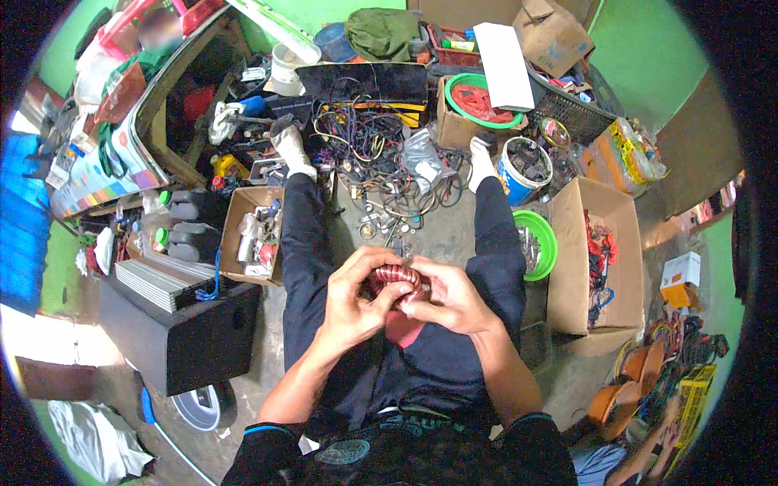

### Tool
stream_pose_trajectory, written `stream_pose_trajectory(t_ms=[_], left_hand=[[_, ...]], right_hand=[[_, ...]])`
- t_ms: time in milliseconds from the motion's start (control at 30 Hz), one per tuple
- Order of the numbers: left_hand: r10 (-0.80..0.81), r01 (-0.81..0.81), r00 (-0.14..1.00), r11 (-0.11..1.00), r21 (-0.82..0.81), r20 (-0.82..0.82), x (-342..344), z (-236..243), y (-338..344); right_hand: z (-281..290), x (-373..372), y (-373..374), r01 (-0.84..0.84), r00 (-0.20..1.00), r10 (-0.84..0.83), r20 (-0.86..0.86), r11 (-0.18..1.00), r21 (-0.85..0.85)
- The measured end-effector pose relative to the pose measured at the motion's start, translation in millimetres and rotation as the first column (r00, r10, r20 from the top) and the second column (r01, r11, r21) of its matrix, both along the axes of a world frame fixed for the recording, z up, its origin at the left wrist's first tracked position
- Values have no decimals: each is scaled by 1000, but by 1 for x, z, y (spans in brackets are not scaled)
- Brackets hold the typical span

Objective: The person sits on the floor and winds a red insulated wire around a small cylindrical core to form a coil. They use both hands to wrap the wire tightly and repeatedly. After winding, they place the finished coil on the floor and pick up a bundle of other wires.

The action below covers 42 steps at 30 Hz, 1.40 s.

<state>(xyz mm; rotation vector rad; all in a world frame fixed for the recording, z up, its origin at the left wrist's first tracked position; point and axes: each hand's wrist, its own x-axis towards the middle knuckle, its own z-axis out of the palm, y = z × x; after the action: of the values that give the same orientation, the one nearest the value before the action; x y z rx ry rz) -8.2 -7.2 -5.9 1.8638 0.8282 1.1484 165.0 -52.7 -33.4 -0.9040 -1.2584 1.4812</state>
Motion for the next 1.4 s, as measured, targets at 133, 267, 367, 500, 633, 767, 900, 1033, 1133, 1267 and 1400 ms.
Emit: stream_pose_trajectory(t_ms=[133,267,367,500,633,767,900,1033,1133,1267,1400], left_hand=[[-112,116,993,985,128,-41,-2,7,0],[-127,133,991,983,129,-49,-3,2,5],[-157,157,988,976,149,-12,-2,-5,5],[-250,254,967,961,-110,42,-2,-5,-6],[-316,310,948,943,-117,-33,-5,-7,-7],[-260,239,954,960,-148,-146,-11,-15,-6],[-286,258,945,950,-177,-157,-11,-14,6],[-323,266,945,852,-451,-52,-18,-18,3],[-198,173,980,891,-419,-17,-16,-19,1],[58,-53,998,970,-237,17,-14,-31,11],[44,-3,979,979,-206,197,-14,-28,16]], right_hand=[[-15,20,-2,-273,858,138,-496,939,-210],[-28,20,-4,-350,844,218,-491,917,-194],[-34,26,2,-348,917,322,-235,934,-78],[-20,36,13,-229,936,158,313,952,205],[-13,68,32,-17,726,-297,620,893,449],[15,101,50,166,645,-510,570,821,547],[28,87,51,269,833,-389,394,907,325],[50,92,51,286,740,-454,495,880,379],[71,89,47,175,547,-605,578,758,628],[115,76,16,-103,600,-311,737,884,456],[108,59,-7,-261,734,110,670,957,128]])
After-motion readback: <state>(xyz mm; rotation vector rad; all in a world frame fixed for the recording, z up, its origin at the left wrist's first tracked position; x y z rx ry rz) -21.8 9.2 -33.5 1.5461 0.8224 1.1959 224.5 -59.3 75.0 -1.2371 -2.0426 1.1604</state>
